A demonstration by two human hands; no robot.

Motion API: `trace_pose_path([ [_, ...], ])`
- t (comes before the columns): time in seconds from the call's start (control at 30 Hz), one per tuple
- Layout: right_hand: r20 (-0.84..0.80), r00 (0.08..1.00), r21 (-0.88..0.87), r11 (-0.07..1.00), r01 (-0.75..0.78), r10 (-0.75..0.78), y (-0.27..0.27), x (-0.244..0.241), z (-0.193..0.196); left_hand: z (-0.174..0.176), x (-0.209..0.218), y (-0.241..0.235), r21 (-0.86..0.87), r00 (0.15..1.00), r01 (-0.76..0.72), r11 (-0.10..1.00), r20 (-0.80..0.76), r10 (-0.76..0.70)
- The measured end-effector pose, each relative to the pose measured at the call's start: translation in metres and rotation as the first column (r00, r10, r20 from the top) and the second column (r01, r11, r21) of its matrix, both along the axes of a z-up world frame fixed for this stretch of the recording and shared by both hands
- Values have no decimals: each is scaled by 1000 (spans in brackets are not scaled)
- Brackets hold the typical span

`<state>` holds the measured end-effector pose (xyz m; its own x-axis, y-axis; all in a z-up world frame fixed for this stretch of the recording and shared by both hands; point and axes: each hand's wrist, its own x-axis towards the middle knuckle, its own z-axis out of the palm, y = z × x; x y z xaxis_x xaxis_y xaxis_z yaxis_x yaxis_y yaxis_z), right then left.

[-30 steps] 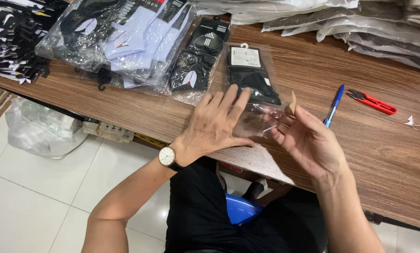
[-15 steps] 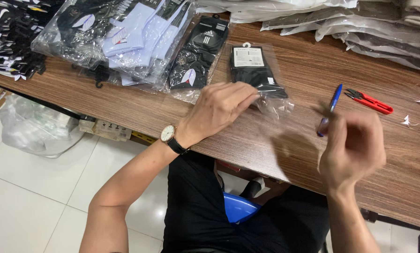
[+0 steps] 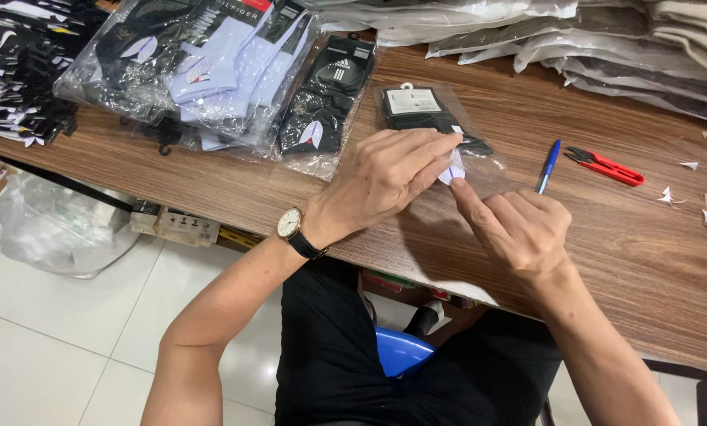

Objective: The person draws a leaf-shaped outline on a small white paper using a blue pen, then places the paper into a clear plastic bag containing black socks. They seal the bag and later use red-handled pliers to trim a small white paper piece.

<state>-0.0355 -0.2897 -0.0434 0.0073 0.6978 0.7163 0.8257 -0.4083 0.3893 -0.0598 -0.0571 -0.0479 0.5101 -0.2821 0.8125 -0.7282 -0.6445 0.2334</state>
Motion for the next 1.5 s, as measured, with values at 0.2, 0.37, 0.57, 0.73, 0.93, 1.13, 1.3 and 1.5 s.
trace_pose_path([
  [0.2, -31, 997, 78, 994, 73, -70, 15, -4, 4, 5, -5, -2, -32, 996, 63, 997, -66, -65],
  [0.37, -99, 980, 44, 983, 177, -171, 21, 3, -2, 6, -3, -4, -34, 996, 72, 997, -45, -74],
  [0.57, -136, 967, -1, 976, 217, -215, 20, 2, -6, 5, 0, -6, 20, 999, 37, 999, 32, -37],
  [0.73, -156, 976, 91, 982, 165, -150, 12, 5, -20, 0, 2, -6, -6, 998, 57, 998, 3, -57],
  [0.93, -270, 951, 92, 979, 180, -149, 9, 5, -28, -10, 5, -5, -2, 996, 84, 996, -16, -84],
  [1.13, -224, 937, -59, 963, 262, -268, 7, -14, -17, -16, 4, -10, 20, 991, 131, 991, -10, -131],
  [1.3, -242, 956, 93, 977, 190, -163, 7, -8, -24, -14, -5, -12, 20, 991, 134, 991, -30, -133],
  [1.5, -258, 962, 96, 988, 122, -94, -5, -4, -39, -10, -8, -7, -33, 976, 186, 982, -106, -188],
])
